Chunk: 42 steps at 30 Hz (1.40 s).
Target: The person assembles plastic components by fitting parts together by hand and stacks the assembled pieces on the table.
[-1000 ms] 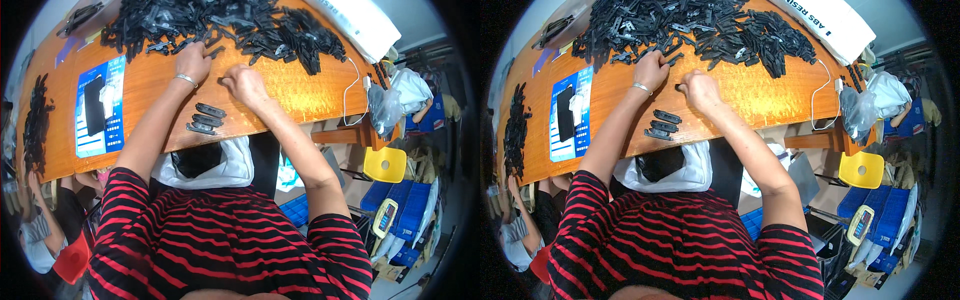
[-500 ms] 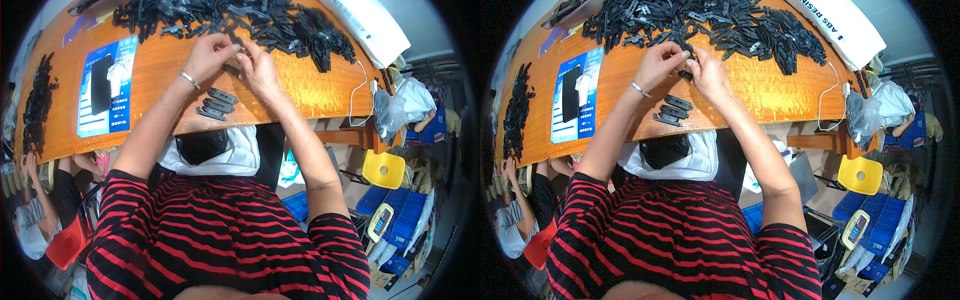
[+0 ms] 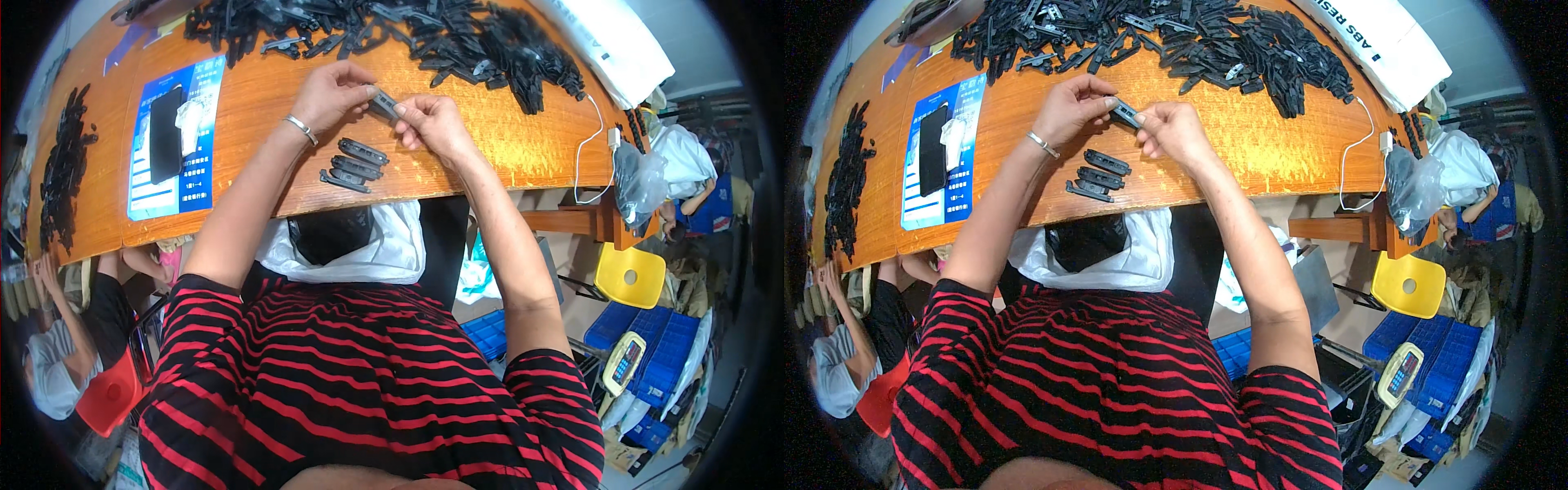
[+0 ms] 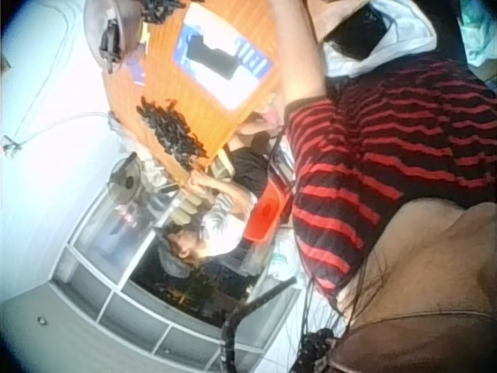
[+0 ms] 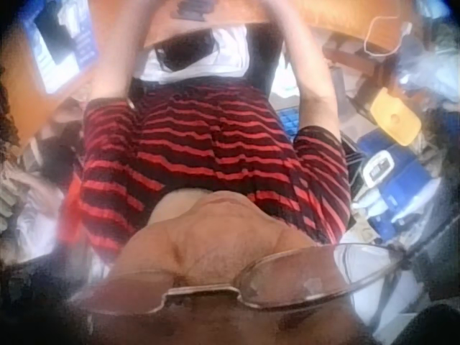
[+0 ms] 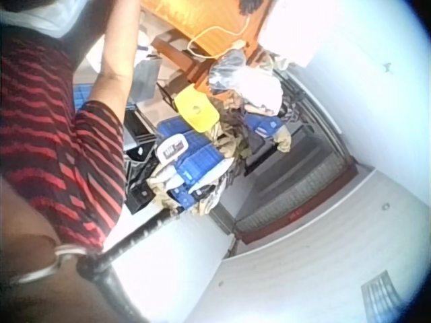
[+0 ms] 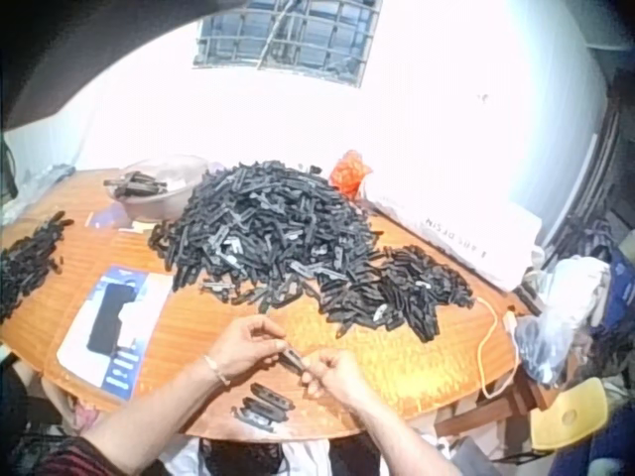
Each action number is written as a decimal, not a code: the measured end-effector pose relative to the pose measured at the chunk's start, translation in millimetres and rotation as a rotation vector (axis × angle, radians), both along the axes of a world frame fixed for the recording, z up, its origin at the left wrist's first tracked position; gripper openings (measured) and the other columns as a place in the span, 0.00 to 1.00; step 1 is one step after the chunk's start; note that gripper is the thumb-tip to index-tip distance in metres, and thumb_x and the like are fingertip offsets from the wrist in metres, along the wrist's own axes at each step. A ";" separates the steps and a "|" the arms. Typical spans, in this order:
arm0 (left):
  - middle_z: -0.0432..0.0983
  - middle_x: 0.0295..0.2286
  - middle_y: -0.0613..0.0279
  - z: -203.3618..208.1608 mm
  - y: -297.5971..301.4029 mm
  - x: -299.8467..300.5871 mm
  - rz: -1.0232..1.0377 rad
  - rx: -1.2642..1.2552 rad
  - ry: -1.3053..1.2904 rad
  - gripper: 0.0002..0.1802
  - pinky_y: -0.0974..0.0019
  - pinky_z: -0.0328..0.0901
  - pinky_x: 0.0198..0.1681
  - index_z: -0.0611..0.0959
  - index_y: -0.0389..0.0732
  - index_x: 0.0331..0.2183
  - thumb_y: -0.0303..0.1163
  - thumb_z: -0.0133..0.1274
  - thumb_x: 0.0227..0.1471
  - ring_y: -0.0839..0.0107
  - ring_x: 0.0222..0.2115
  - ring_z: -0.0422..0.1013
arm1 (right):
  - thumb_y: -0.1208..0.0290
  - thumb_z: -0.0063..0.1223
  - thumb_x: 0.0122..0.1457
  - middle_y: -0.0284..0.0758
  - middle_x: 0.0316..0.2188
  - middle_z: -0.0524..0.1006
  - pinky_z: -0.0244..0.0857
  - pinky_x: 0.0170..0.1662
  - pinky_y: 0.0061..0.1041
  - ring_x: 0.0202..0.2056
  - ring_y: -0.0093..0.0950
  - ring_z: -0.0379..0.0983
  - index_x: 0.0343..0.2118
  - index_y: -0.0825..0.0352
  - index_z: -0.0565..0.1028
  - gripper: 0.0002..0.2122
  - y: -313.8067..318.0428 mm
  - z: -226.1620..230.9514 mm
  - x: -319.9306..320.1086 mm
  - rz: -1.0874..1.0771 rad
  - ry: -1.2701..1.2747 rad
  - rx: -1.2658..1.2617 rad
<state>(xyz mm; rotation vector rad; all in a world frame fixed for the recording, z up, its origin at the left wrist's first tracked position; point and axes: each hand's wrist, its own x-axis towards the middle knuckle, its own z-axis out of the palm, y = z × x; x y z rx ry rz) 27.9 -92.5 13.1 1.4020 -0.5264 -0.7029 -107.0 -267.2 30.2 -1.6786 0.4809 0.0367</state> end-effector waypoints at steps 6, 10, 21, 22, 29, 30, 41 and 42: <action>0.79 0.24 0.63 -15.5 -8.3 -5.7 0.105 0.137 -0.117 0.08 0.73 0.69 0.25 0.82 0.34 0.36 0.25 0.64 0.55 0.78 0.23 0.74 | 0.74 0.61 0.65 0.35 0.24 0.81 0.69 0.20 0.18 0.18 0.20 0.75 0.33 0.72 0.78 0.06 2.3 -14.8 6.5 -0.165 0.017 0.116; 0.78 0.23 0.64 -20.6 -11.4 -2.1 0.171 0.245 -0.274 0.08 0.72 0.68 0.24 0.82 0.34 0.32 0.26 0.66 0.53 0.78 0.22 0.72 | 0.75 0.61 0.65 0.35 0.23 0.81 0.69 0.20 0.18 0.18 0.20 0.75 0.33 0.72 0.77 0.06 5.3 -16.2 8.4 -0.180 0.026 0.121; 0.80 0.25 0.60 -20.8 -14.3 3.6 0.125 0.476 -0.521 0.11 0.65 0.71 0.33 0.84 0.35 0.29 0.32 0.67 0.50 0.70 0.27 0.75 | 0.72 0.64 0.63 0.34 0.18 0.80 0.70 0.18 0.23 0.15 0.21 0.76 0.27 0.69 0.74 0.11 3.6 -7.4 19.5 -0.115 0.183 -0.163; 0.78 0.23 0.65 -20.1 -12.6 3.6 0.126 0.461 -0.541 0.10 0.68 0.68 0.30 0.83 0.35 0.28 0.30 0.67 0.51 0.76 0.24 0.71 | 0.72 0.64 0.62 0.34 0.18 0.80 0.71 0.18 0.23 0.15 0.21 0.76 0.27 0.69 0.73 0.11 3.3 -7.6 19.5 -0.112 0.199 -0.170; 0.80 0.25 0.63 -10.5 8.3 17.5 -0.004 0.362 -0.430 0.11 0.68 0.70 0.34 0.84 0.34 0.31 0.33 0.66 0.52 0.76 0.27 0.74 | 0.72 0.64 0.60 0.40 0.25 0.82 0.75 0.28 0.32 0.25 0.30 0.81 0.34 0.69 0.79 0.06 -44.1 -16.1 -0.2 0.069 0.065 -0.379; 0.82 0.26 0.59 -9.8 8.4 22.2 0.143 0.318 -0.444 0.12 0.66 0.72 0.36 0.84 0.35 0.32 0.34 0.66 0.50 0.73 0.27 0.77 | 0.74 0.64 0.58 0.41 0.28 0.83 0.76 0.33 0.36 0.29 0.35 0.82 0.36 0.68 0.80 0.06 -47.6 -15.3 5.9 -0.027 -0.114 -0.621; 0.74 0.38 0.53 -15.9 6.0 48.4 0.585 0.523 -1.090 0.16 0.54 0.69 0.47 0.82 0.39 0.39 0.29 0.67 0.48 0.51 0.42 0.73 | 0.73 0.66 0.54 0.41 0.39 0.77 0.72 0.41 0.43 0.38 0.46 0.78 0.34 0.65 0.79 0.07 -69.0 -0.5 29.4 0.105 -0.096 -1.256; 0.74 0.38 0.53 -13.3 10.3 48.3 0.582 0.525 -1.090 0.16 0.54 0.69 0.47 0.82 0.39 0.39 0.29 0.67 0.48 0.51 0.42 0.73 | 0.73 0.66 0.54 0.41 0.39 0.77 0.72 0.41 0.43 0.38 0.46 0.78 0.34 0.65 0.79 0.07 -62.0 -0.3 27.9 0.105 -0.094 -1.253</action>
